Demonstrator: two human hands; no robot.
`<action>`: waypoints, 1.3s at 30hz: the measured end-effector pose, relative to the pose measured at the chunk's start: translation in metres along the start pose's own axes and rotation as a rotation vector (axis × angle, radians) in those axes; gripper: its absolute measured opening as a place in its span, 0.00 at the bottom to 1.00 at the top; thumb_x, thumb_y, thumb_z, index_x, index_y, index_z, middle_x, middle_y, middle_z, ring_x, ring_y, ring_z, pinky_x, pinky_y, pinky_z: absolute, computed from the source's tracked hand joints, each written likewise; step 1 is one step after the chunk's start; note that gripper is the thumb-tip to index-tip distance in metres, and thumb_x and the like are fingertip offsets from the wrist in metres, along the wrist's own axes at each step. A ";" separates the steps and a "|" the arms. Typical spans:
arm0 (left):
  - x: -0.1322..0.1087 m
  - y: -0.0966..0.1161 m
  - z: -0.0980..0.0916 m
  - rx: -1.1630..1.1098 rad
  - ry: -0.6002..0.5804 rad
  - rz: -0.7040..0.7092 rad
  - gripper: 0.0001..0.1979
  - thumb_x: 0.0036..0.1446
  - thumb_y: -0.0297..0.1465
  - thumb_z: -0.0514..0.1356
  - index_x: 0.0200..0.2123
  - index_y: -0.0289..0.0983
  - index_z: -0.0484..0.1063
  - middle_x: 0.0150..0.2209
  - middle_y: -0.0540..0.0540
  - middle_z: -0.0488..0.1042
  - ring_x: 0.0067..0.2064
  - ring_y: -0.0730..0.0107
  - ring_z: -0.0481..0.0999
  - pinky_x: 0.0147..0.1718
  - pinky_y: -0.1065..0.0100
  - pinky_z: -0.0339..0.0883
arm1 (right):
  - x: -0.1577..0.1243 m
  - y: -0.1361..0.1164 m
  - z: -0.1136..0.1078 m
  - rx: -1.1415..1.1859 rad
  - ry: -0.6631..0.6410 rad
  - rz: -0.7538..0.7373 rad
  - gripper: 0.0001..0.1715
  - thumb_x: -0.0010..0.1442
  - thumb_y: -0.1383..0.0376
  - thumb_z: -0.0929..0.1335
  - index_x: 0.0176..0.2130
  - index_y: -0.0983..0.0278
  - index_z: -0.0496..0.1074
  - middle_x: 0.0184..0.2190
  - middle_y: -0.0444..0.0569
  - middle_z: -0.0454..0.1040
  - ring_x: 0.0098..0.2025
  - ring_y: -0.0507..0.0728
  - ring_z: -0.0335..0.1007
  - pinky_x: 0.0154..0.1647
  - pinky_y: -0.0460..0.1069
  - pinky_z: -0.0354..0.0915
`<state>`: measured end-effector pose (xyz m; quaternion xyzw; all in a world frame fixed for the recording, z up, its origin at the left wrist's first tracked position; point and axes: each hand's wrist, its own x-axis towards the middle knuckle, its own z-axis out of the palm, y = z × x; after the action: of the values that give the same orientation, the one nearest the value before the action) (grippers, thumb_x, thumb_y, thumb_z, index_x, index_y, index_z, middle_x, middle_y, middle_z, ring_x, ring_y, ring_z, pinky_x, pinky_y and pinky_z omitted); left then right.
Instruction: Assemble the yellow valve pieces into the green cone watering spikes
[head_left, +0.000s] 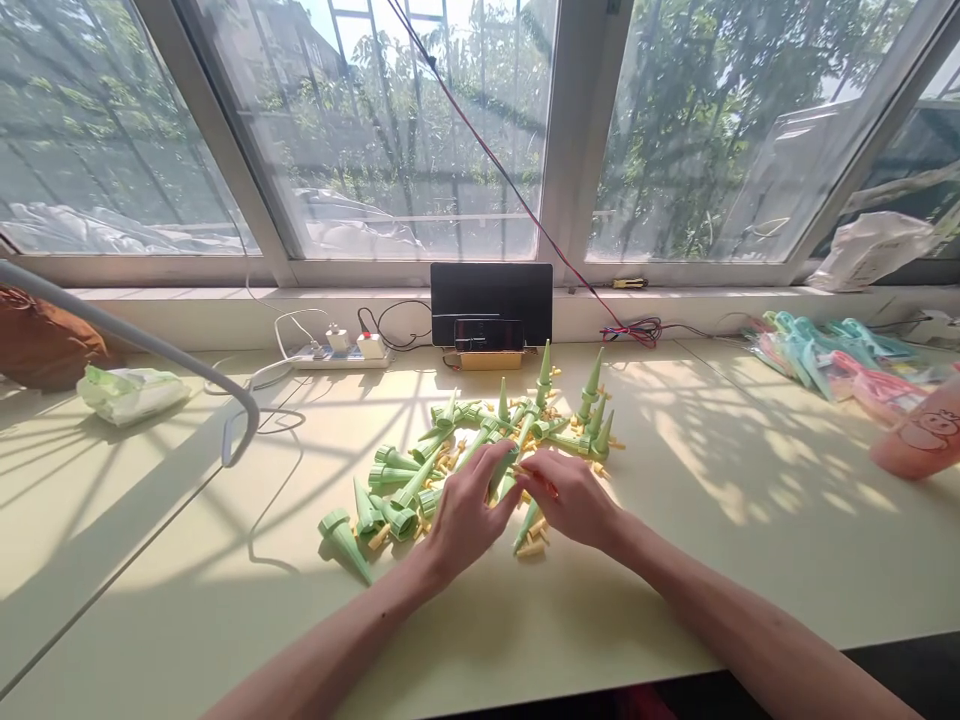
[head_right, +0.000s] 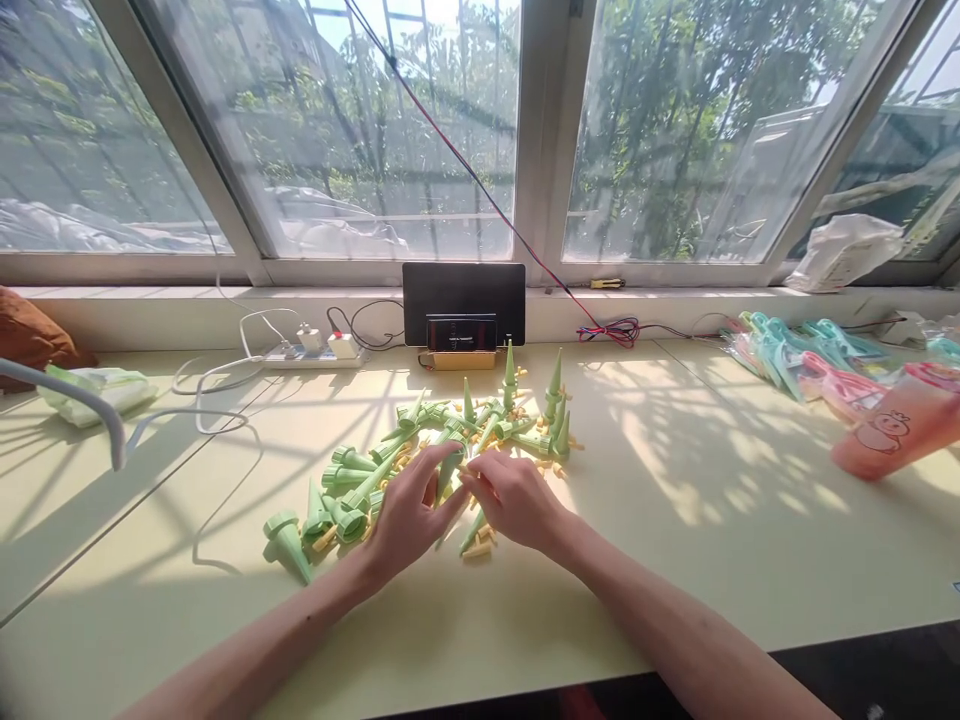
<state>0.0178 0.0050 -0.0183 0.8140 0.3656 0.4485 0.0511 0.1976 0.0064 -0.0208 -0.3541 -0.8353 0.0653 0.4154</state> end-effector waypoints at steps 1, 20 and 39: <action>0.000 0.000 -0.001 0.004 0.006 0.006 0.16 0.60 0.29 0.60 0.51 0.38 0.65 0.36 0.47 0.73 0.29 0.74 0.71 0.27 0.72 0.65 | 0.000 -0.001 0.000 0.003 -0.001 0.000 0.09 0.67 0.67 0.62 0.34 0.64 0.67 0.25 0.45 0.68 0.26 0.51 0.61 0.27 0.46 0.56; 0.004 -0.008 -0.008 0.058 0.022 0.059 0.16 0.59 0.29 0.60 0.50 0.37 0.66 0.37 0.46 0.74 0.28 0.75 0.71 0.26 0.73 0.65 | 0.007 -0.007 0.007 -0.001 0.002 -0.005 0.12 0.67 0.67 0.61 0.31 0.64 0.66 0.25 0.46 0.69 0.26 0.51 0.61 0.27 0.46 0.55; 0.003 0.000 -0.010 0.070 0.032 0.118 0.14 0.58 0.29 0.60 0.48 0.38 0.67 0.31 0.49 0.73 0.26 0.75 0.70 0.24 0.75 0.63 | 0.004 -0.014 0.006 0.147 0.028 0.071 0.16 0.64 0.69 0.61 0.25 0.62 0.57 0.20 0.41 0.59 0.22 0.50 0.53 0.24 0.46 0.52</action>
<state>0.0113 0.0050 -0.0104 0.8281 0.3332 0.4507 -0.0098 0.1840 0.0001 -0.0164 -0.3527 -0.8093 0.1363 0.4495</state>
